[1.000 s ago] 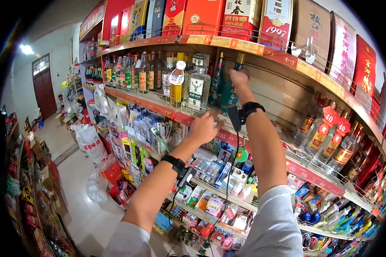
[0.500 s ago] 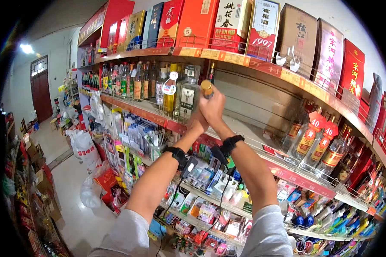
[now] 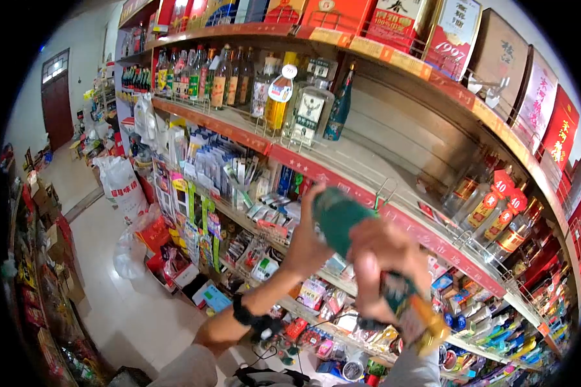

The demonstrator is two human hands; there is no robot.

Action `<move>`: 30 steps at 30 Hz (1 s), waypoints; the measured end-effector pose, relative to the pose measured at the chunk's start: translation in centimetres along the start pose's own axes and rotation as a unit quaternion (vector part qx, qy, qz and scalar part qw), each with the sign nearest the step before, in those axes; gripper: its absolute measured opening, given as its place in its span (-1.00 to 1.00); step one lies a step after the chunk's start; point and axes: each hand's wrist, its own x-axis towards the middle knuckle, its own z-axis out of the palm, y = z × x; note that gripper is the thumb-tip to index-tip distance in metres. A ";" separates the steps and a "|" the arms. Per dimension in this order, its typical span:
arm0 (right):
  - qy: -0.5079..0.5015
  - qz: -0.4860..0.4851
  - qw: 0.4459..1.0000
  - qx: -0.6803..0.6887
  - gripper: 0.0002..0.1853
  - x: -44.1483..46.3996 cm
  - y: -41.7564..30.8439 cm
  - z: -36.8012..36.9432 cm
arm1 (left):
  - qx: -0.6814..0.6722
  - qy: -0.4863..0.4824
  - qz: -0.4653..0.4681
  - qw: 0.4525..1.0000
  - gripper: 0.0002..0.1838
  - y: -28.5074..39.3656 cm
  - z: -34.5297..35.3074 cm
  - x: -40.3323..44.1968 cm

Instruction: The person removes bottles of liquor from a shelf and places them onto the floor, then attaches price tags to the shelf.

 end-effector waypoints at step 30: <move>0.064 0.853 0.514 -0.055 -0.73 -72.2 -17.8 4.4 | 0.213 -0.368 -0.620 0.659 0.15 -28.5 6.5 -72.7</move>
